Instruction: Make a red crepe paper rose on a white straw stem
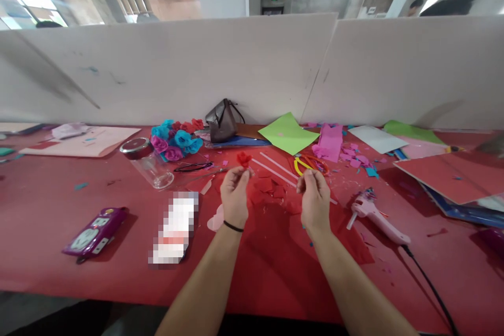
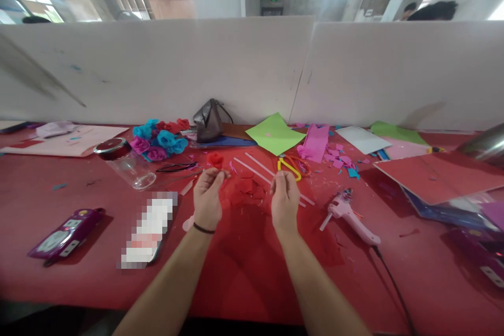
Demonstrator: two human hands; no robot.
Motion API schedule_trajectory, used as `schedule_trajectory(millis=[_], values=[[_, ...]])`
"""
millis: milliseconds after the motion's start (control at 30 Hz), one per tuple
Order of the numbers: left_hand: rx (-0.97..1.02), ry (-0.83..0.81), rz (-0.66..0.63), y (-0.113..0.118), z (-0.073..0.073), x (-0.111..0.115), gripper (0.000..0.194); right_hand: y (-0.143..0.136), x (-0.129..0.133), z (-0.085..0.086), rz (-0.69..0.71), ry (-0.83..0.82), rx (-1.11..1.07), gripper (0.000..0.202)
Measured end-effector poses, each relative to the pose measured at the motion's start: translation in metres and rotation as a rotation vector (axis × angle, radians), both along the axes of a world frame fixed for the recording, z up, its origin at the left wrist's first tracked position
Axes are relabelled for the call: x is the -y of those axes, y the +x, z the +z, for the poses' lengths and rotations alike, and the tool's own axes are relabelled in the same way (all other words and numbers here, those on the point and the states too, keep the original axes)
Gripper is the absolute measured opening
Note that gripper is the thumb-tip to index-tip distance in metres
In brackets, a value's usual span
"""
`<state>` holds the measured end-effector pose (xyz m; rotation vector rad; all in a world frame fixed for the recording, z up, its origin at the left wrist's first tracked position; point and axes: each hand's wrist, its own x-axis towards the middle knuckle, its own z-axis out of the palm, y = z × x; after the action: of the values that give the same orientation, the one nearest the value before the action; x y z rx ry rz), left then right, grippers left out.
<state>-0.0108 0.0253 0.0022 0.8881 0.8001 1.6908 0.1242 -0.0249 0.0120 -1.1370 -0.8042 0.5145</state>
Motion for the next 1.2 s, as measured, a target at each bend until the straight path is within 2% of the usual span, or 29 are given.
schedule_trajectory(millis=[67, 133, 333, 500, 567, 667, 767, 867, 967, 1033, 1200], values=[[0.004, 0.025, 0.13, -0.009, -0.001, -0.008, 0.015, 0.002, -0.003, -0.003, -0.006, 0.0, -0.091, 0.039], [-0.026, 0.032, 0.183, -0.016, -0.003, -0.014, 0.013, 0.003, -0.005, -0.006, 0.006, -0.008, -0.126, 0.043], [-0.061, -0.021, 0.096, -0.012, -0.011, -0.017, 0.015, 0.004, -0.009, -0.013, -0.009, -0.034, -0.066, 0.043], [-0.027, -0.035, 0.05, -0.006, -0.01, -0.014, 0.015, 0.007, -0.011, -0.019, -0.045, -0.05, 0.02, 0.03], [0.001, -0.064, -0.003, -0.005, -0.009, -0.011, 0.018, 0.003, -0.01, -0.019, 0.075, -0.061, 0.094, 0.029], [0.032, -0.122, -0.132, -0.003, -0.006, -0.006, 0.021, -0.009, -0.005, -0.019, 0.387, -0.117, 0.189, 0.061], [0.057, -0.171, -0.295, 0.0, -0.003, 0.0, 0.022, -0.018, -0.003, -0.022, 0.549, -0.176, 0.271, 0.07], [0.083, -0.207, -0.413, 0.0, -0.001, 0.003, 0.021, -0.017, -0.004, -0.026, 0.554, -0.205, 0.391, 0.06], [0.161, -0.233, -0.477, -0.004, 0.0, 0.001, 0.022, -0.011, -0.006, -0.027, 0.491, -0.221, 0.497, 0.038], [0.273, -0.251, -0.474, -0.009, 0.001, -0.002, 0.022, -0.008, -0.005, -0.025, 0.48, -0.244, 0.568, 0.026], [0.47, -0.293, -0.381, -0.022, 0.004, -0.011, 0.02, -0.003, -0.002, -0.016, 0.456, -0.271, 0.698, 0.029]])
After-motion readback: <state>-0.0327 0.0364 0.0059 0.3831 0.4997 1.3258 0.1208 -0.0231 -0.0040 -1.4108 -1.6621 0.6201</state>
